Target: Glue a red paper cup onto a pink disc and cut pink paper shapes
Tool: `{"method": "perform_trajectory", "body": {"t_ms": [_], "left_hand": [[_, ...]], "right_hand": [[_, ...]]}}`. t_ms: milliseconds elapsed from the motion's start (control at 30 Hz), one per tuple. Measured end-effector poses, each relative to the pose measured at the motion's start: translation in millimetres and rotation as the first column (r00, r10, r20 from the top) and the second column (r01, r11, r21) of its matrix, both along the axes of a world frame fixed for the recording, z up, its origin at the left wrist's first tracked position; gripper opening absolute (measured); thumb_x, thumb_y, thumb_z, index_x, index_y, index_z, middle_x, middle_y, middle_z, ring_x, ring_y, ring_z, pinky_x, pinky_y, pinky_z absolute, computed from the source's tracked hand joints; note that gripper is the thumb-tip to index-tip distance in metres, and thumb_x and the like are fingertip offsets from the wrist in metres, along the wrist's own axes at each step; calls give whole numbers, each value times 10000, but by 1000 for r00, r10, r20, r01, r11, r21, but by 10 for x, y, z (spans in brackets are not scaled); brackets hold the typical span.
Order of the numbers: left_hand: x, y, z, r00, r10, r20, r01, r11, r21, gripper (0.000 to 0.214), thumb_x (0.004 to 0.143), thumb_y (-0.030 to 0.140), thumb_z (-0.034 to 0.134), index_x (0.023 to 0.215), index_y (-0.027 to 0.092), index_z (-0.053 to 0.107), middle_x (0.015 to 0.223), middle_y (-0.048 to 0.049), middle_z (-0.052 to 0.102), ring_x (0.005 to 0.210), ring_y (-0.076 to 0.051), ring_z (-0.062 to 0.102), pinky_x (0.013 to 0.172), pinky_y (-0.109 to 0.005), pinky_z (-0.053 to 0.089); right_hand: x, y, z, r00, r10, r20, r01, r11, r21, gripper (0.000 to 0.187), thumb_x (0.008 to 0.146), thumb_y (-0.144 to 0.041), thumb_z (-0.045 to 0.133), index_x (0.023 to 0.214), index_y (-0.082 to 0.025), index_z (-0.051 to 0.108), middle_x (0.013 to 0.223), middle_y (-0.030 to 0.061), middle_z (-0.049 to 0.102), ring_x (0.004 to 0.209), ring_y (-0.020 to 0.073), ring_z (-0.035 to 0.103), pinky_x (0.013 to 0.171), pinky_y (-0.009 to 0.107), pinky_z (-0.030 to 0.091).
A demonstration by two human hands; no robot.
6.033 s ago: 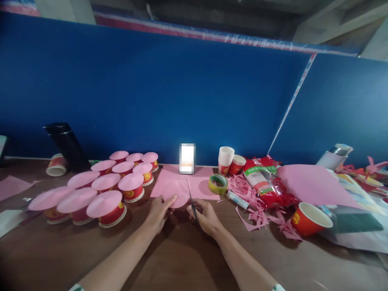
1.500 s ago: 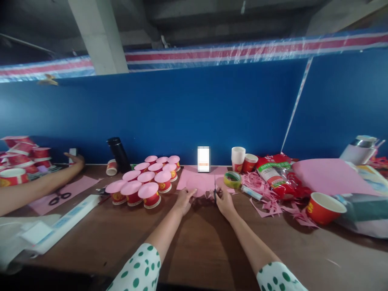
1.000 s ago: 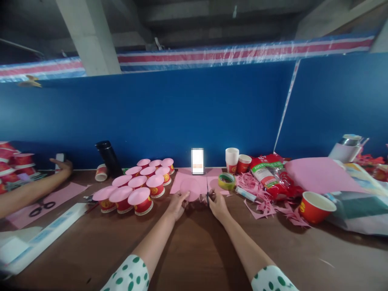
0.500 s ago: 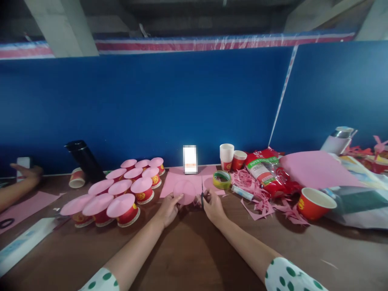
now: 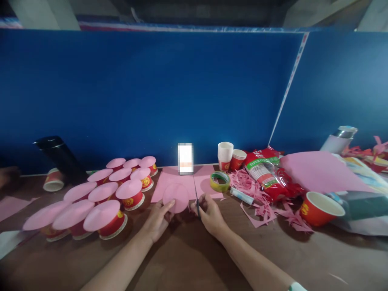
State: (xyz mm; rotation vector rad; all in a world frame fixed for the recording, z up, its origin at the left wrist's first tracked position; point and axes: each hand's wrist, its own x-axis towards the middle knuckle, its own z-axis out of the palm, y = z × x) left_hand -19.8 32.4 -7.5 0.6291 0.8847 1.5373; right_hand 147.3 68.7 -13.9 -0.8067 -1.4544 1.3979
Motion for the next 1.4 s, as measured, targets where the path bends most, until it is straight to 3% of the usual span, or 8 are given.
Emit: {"method": "perform_trajectory", "body": {"t_ms": [133,233,467,633,1033,1400], "left_hand": [[-11,9,-16,1000,27,-8,-28,998,-63,207,628,266,714,761,138,621,651,-8,640,599,-92,582,581,-188,429],[-10,8,-13,999,43,-10,-43,996,-80,203,621,268,719,740,136,620,657,-9,642,609,-90,584,576,-183,428],[28,-8,62,996,81,45,-79,996,-49,223,627,241,714,808,139,633,808,-48,679,788,-152,621,751,-264,463],[34,-18,58,996,90,16,-89,996,-26,275,633,262,708,860,130,628,869,-79,679,824,-176,621,748,-266,460],[43,-8,9,993,119,-23,-120,990,-73,268,607,276,728,802,133,614,732,-45,671,694,-141,620,671,-227,461],[56,-28,51,996,83,-13,-83,996,-25,306,606,288,728,838,118,626,777,-75,687,738,-185,639,702,-277,476]], "right_hand": [[10,-17,24,999,13,43,-13,1000,-1,276,749,-362,611,856,-208,408,641,-26,573,567,111,520,546,224,409],[21,-26,44,997,52,61,-50,998,-30,379,748,-393,605,1017,-196,424,658,-12,574,610,135,539,562,239,415],[60,-55,63,981,172,87,-172,985,-11,343,769,-352,592,1046,-165,514,713,4,551,643,114,508,573,218,408],[55,-96,60,971,184,154,-195,979,60,368,770,-323,591,1098,-169,529,796,30,566,711,132,527,600,221,433],[50,-123,69,963,216,160,-225,973,45,371,791,-372,560,1084,-145,545,711,26,551,637,128,502,577,234,425],[58,-130,145,956,249,155,-262,963,69,277,795,-406,544,888,-146,569,647,-3,496,580,103,447,539,208,383]]}}
